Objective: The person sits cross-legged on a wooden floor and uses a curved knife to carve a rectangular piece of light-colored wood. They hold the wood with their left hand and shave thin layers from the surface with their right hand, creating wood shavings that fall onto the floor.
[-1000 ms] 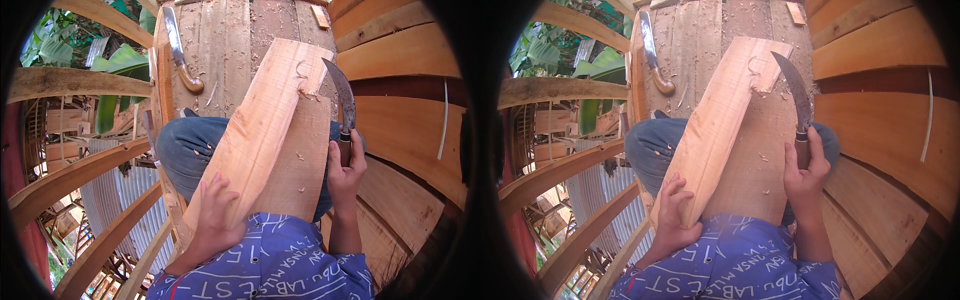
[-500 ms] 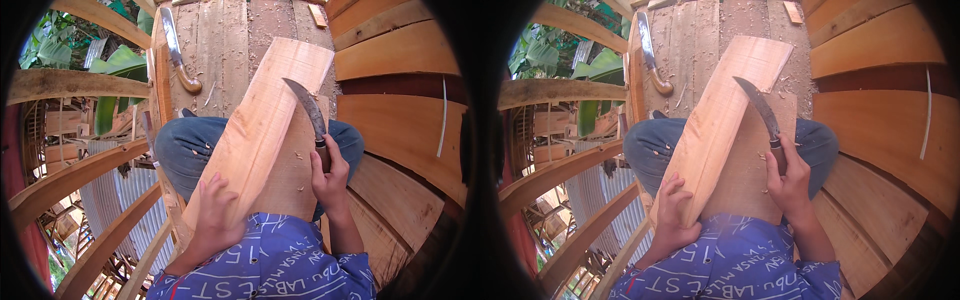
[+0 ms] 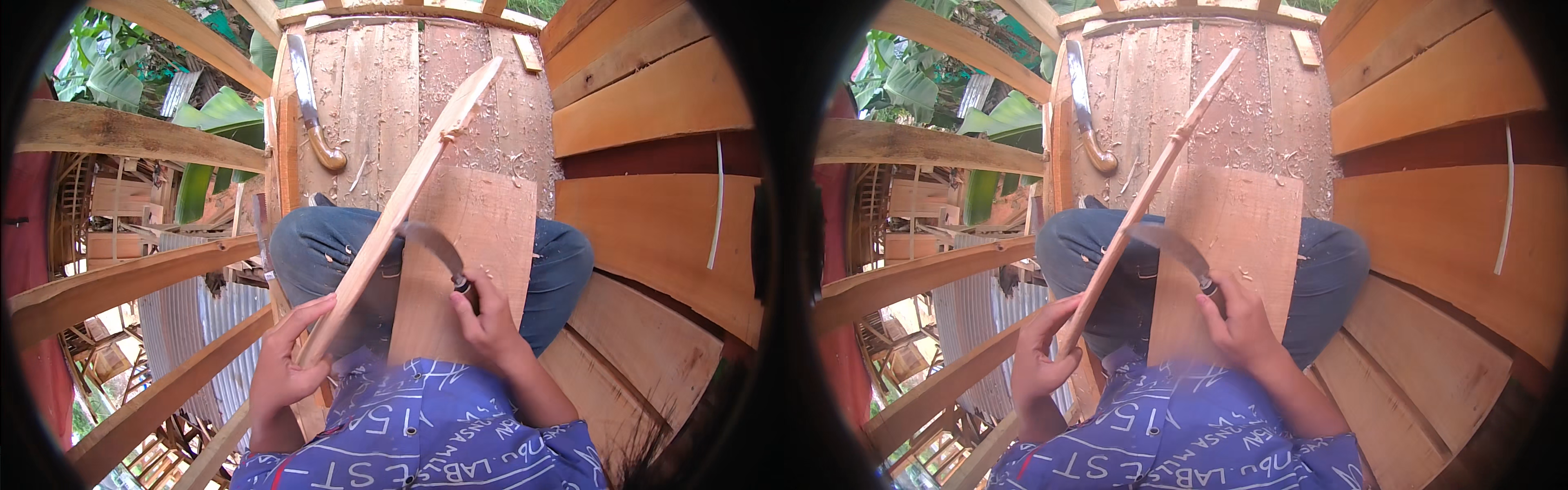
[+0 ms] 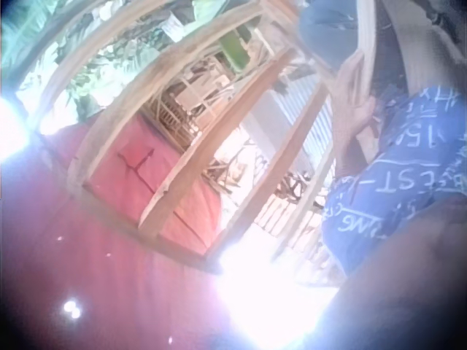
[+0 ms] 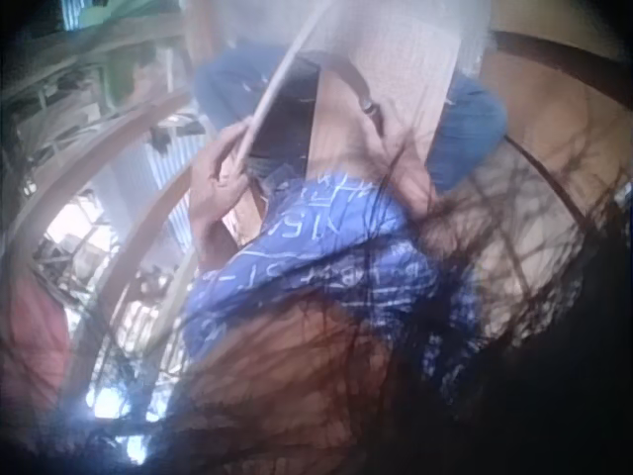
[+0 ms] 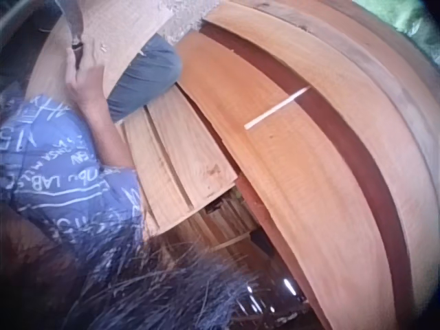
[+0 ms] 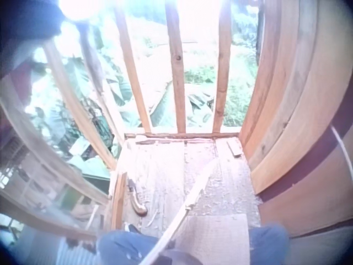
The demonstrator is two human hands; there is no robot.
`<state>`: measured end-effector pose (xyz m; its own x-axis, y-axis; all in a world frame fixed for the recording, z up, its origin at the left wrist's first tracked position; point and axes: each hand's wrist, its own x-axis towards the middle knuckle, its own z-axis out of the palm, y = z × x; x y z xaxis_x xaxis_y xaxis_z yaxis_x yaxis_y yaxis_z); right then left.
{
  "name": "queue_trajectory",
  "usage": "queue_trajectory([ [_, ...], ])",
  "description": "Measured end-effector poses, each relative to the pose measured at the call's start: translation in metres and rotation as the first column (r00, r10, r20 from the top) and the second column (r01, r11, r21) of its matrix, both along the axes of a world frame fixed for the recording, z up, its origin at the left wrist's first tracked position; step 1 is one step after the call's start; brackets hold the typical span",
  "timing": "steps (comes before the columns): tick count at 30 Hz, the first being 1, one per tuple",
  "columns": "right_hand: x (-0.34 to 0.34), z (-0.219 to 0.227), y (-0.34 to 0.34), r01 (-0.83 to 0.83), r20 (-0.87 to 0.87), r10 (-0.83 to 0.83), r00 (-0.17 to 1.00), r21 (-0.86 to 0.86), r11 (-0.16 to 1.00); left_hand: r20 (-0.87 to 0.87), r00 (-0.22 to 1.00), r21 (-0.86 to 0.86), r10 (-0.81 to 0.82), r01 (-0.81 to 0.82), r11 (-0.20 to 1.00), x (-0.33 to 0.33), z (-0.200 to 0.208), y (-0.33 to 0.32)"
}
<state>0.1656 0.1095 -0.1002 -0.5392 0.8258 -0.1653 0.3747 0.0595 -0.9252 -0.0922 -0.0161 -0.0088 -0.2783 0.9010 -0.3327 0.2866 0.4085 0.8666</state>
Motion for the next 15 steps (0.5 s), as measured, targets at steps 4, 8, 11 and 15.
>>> queue_trajectory([
  [4,-0.011,-0.005,0.004,-0.059,0.099,0.037,0.994,0.233,0.971,-0.247,0.967,-0.141,-0.058,0.023,0.99,-0.015,0.018,0.007],
  [8,-0.007,0.003,0.003,-0.039,0.146,0.04,0.988,-0.011,0.999,-0.362,0.928,-0.181,-0.089,0.024,0.983,-0.015,0.022,0.009],
  [11,0.003,0.008,0.01,-0.027,0.168,0.031,0.985,-0.023,0.999,-0.365,0.925,-0.178,-0.104,0.04,0.983,-0.011,0.027,0.014],
  [15,0.018,0.006,0.017,-0.002,0.161,-0.002,0.987,0.021,1.0,-0.264,0.96,-0.128,-0.098,0.066,0.99,-0.004,0.031,0.013],
])
